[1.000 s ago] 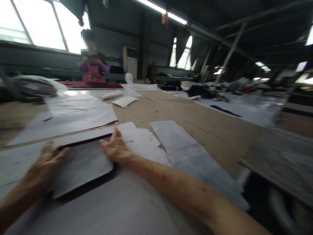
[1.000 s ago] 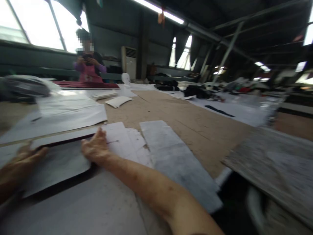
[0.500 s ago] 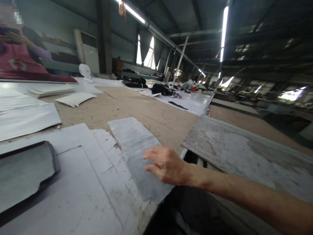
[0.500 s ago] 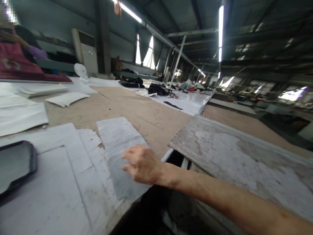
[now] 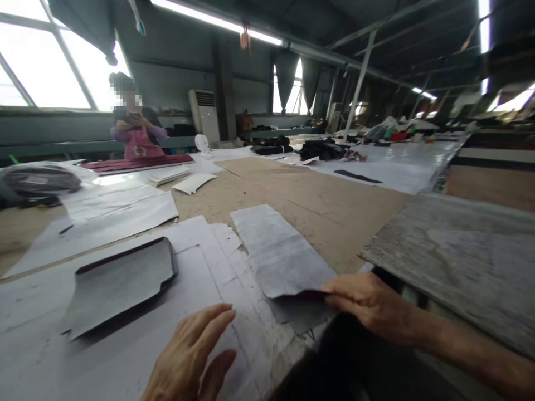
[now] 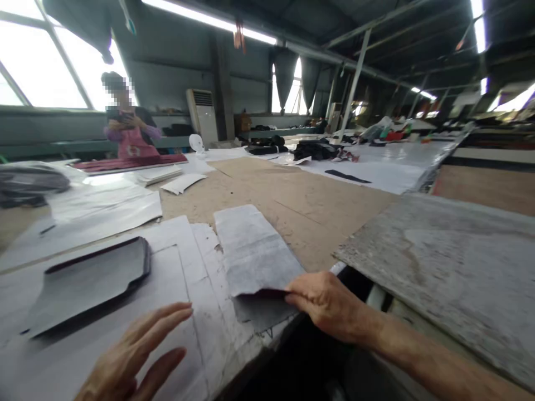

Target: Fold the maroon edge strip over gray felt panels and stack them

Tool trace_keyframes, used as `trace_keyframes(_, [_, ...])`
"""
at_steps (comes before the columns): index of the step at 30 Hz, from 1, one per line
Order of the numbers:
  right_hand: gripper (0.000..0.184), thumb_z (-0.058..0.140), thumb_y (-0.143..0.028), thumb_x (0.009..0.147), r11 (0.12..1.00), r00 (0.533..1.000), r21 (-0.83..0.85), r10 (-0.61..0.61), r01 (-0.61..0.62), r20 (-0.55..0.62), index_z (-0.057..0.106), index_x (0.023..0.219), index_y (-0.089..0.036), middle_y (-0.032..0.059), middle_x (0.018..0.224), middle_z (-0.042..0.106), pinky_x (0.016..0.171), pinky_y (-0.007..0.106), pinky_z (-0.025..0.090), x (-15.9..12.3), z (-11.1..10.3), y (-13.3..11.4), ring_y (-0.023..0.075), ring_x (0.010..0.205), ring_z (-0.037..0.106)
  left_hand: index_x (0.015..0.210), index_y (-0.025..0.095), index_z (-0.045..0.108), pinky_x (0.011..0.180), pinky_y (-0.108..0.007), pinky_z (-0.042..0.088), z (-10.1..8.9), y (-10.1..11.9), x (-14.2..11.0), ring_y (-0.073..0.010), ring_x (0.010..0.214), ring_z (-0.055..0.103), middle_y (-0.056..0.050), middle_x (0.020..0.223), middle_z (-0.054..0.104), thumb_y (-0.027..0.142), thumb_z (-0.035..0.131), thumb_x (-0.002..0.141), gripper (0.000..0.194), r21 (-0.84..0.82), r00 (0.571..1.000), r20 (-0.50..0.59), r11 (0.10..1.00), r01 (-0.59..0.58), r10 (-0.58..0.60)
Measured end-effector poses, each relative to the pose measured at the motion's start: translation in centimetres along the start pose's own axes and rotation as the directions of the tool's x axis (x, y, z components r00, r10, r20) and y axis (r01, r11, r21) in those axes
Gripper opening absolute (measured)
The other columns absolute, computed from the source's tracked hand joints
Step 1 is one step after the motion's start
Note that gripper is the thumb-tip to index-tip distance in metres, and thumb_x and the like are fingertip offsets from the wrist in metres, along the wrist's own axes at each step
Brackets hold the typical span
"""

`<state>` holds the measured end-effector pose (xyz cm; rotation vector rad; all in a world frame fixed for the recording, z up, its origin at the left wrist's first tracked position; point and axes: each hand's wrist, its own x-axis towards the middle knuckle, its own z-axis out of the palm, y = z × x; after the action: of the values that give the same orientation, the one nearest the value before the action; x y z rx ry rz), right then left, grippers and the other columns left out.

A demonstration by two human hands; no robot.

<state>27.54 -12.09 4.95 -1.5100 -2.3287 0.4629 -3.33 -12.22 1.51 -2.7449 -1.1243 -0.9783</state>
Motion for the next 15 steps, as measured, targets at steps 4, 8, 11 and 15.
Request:
trace_keyframes(4, [0.017,0.047,-0.017,0.075,0.991,0.995,-0.091,0.094,-0.096,-0.033,0.063,0.079,-0.019,0.0023,0.072,0.063,0.062,0.025,0.041,1.0,0.2,-1.2,0.0156,0.067,0.057,0.119,0.019,0.047,0.082,-0.031,0.052,1.2,1.6,1.5,-0.0196,0.099,0.058,-0.009,0.112,0.059,0.019,0.048,0.084,0.035,-0.124,0.993,0.060,0.988,-0.090,0.098])
trace_keyframes(8, [0.028,0.047,-0.008,0.068,0.972,0.994,-0.211,-0.106,0.101,-0.014,0.064,0.088,-0.018,0.0069,0.088,0.065,0.073,0.029,0.041,2.2,2.1,-2.7,0.0212,0.085,0.057,0.116,0.019,0.048,0.080,-0.036,0.052,2.9,2.5,3.3,-0.0202,0.095,0.056,-0.009,0.109,0.058,0.013,0.044,0.082,0.034,-0.234,0.982,0.139,0.968,-0.093,0.128])
trace_keyframes(11, [0.022,0.044,-0.022,0.080,0.996,0.995,-0.072,0.047,-0.053,-0.084,0.066,0.078,-0.018,0.0053,0.077,0.066,0.069,0.029,0.043,3.1,2.7,-2.3,0.0205,0.076,0.059,0.120,0.015,0.042,0.087,-0.038,0.047,3.8,2.7,4.2,-0.0219,0.105,0.050,-0.012,0.116,0.052,0.010,0.044,0.081,0.039,-0.185,0.996,0.000,0.979,-0.084,0.085])
trace_keyframes(15, [0.029,0.044,-0.036,0.083,0.861,0.915,0.389,0.392,-0.328,-0.095,0.067,0.085,-0.019,0.0022,0.074,0.068,0.061,0.026,0.046,3.8,2.4,-0.6,0.0198,0.071,0.062,0.112,0.013,0.044,0.086,-0.038,0.044,4.7,2.3,5.6,-0.0215,0.103,0.048,-0.012,0.110,0.051,0.010,0.043,0.083,0.029,-0.139,0.996,-0.086,0.990,0.020,-0.032])
